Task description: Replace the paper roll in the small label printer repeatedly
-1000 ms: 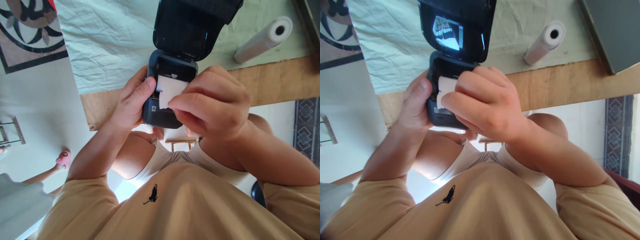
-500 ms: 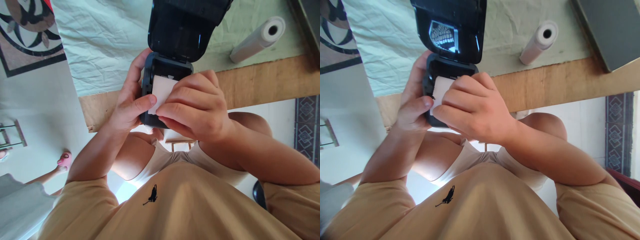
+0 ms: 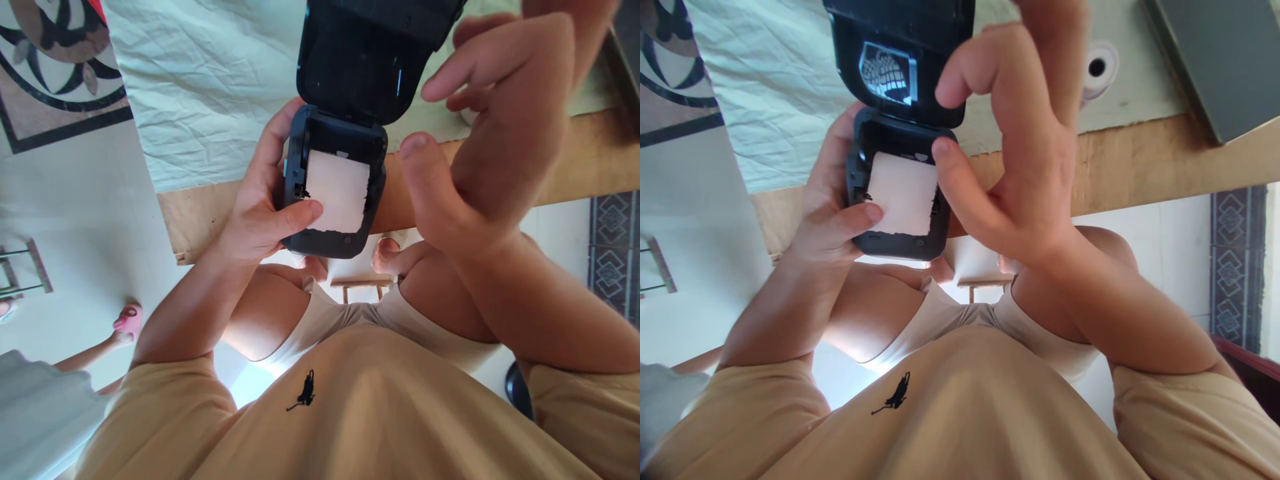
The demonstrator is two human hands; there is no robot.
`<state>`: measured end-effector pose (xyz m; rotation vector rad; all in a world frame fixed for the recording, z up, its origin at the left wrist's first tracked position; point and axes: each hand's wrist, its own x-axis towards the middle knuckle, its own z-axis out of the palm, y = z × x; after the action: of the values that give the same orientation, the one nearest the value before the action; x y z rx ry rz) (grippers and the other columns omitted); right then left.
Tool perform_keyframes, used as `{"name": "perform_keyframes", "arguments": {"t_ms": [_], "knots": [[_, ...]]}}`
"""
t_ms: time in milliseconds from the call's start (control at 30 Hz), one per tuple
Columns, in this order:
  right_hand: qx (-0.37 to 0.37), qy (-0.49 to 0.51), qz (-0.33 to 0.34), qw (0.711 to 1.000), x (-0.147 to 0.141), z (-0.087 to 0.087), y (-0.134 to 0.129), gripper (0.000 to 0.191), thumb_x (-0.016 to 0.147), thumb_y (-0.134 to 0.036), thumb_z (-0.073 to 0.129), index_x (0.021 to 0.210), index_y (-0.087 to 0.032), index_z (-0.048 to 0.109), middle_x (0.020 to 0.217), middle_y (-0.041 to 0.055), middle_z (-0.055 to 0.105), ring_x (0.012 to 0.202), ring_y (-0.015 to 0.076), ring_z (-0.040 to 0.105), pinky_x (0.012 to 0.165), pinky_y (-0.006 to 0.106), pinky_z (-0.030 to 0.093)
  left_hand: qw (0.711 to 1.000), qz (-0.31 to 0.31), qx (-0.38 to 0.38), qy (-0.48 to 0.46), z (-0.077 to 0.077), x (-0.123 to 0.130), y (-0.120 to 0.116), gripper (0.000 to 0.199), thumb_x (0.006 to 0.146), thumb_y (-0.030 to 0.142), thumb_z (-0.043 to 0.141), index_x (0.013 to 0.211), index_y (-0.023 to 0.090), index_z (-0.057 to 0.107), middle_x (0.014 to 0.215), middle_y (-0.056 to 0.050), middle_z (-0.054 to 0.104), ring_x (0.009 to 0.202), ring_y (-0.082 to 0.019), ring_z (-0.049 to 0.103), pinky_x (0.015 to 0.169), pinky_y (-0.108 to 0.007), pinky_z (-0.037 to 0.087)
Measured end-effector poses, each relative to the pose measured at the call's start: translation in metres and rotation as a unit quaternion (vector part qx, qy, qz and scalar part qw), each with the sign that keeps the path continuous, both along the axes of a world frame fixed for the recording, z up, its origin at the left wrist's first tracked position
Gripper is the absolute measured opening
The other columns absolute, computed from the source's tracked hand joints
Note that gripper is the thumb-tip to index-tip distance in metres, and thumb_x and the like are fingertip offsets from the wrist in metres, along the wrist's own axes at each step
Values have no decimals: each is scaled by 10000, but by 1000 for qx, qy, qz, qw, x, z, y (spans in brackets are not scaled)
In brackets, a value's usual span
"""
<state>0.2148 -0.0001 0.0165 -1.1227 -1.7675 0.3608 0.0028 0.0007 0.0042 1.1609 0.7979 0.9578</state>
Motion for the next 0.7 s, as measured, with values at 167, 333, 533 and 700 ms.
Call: {"name": "perform_keyframes", "arguments": {"t_ms": [167, 333, 533, 700], "knots": [[80, 43, 8, 996, -8, 3, -5, 128, 865, -308, 478, 807, -212, 538, 898, 19, 631, 981, 173, 625, 917, 359, 503, 1000, 5, 3, 4, 0, -3, 2, 593, 736, 366, 734, 1275, 267, 507, 1170, -42, 656, 997, -209, 678, 804, -309, 558], [102, 25, 59, 993, -14, 0, -5, 113, 806, -322, 496, 786, -212, 476, 771, 12, 623, 789, 172, 619, 770, 380, 483, 1000, 13, 24, 11, -7, -7, 4, 653, 707, 348, 763, 1303, 267, 510, 1141, -17, 649, 988, -179, 666, 812, -263, 528], [-60, -56, 71, 994, -11, 1, -6, 273, 892, -367, 471, 1085, -174, 483, 1099, 66, 602, 1079, 158, 575, 912, 328, 496, 999, 24, -5, -47, -10, -1, 2, 686, 685, 447, 783, 1296, 308, 505, 1239, -30, 618, 1109, -263, 657, 856, -366, 550], [-139, -68, 143, 978, -10, -5, -5, 482, 923, -482, 434, 1281, -165, 369, 1122, 62, 583, 1082, 137, 581, 892, 297, 519, 996, 50, -65, -47, 3, 4, -1, 562, 706, 538, 736, 1176, 265, 595, 1160, -87, 678, 1268, -349, 568, 919, -436, 552]]}}
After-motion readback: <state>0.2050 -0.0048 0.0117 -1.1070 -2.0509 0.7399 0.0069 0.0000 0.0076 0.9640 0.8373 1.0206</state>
